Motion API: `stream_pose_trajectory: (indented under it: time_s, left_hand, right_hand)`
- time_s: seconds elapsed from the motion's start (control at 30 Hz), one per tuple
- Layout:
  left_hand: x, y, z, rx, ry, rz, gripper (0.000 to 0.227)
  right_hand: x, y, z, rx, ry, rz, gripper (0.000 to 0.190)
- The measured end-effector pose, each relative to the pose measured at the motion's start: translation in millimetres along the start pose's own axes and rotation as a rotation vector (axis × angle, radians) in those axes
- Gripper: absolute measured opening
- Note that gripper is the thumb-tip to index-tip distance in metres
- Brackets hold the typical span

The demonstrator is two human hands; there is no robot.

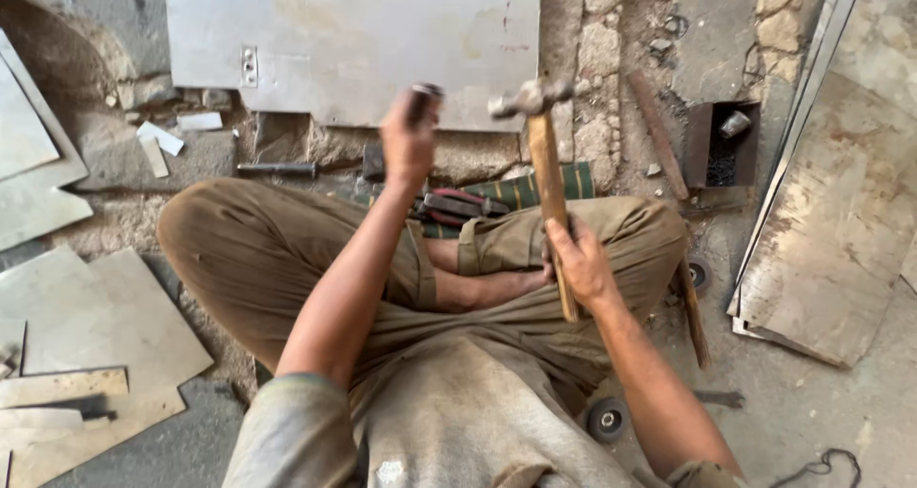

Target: The person sits cross-legged on the floor and uses a hammer and a metal punch to repeatedly strike a large metal sheet. They adjust the sheet's position and continue hammering along its edges and surface.

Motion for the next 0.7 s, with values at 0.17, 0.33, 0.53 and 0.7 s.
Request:
stream_pose_trajectory:
  time_s: [0.17, 0.33, 0.53, 0.7]
  left_hand:
    - [-7.9, 73.9, 40.6, -0.257, 0.465, -0.399, 0.028]
    - [-5.4, 78.3, 82.4, 0.354, 0.937, -0.558, 0.037]
    - [-49.2, 70.0, 68.9, 0.315, 0.917, -0.452, 0.042]
    - [-81.2, 49.6, 60.7, -0.044, 0.830, -0.350, 0.046]
  right_hand:
    - [0.2, -4.2, -14.4, 0.051, 0.001, 0.007, 0.040]
    - [-29.0, -12.3, -5.8, 0.265, 0.040, 0.087, 0.038]
    - [-71.5, -18.4, 60.9, 0.114, 0.298, 0.106, 0.038]
    - [-67.1, 2.9, 136.7, -0.138, 0.776, 0.024, 0.041]
Point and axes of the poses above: each hand's wrist, its own x-axis away from the middle knuckle, its own y-axis out of the back of the hand, z = x × y, the point moved 5 cm from there along -x, towards the middle knuckle, and after that the axes turned 7 degrees about y, right-handed, at the moved point
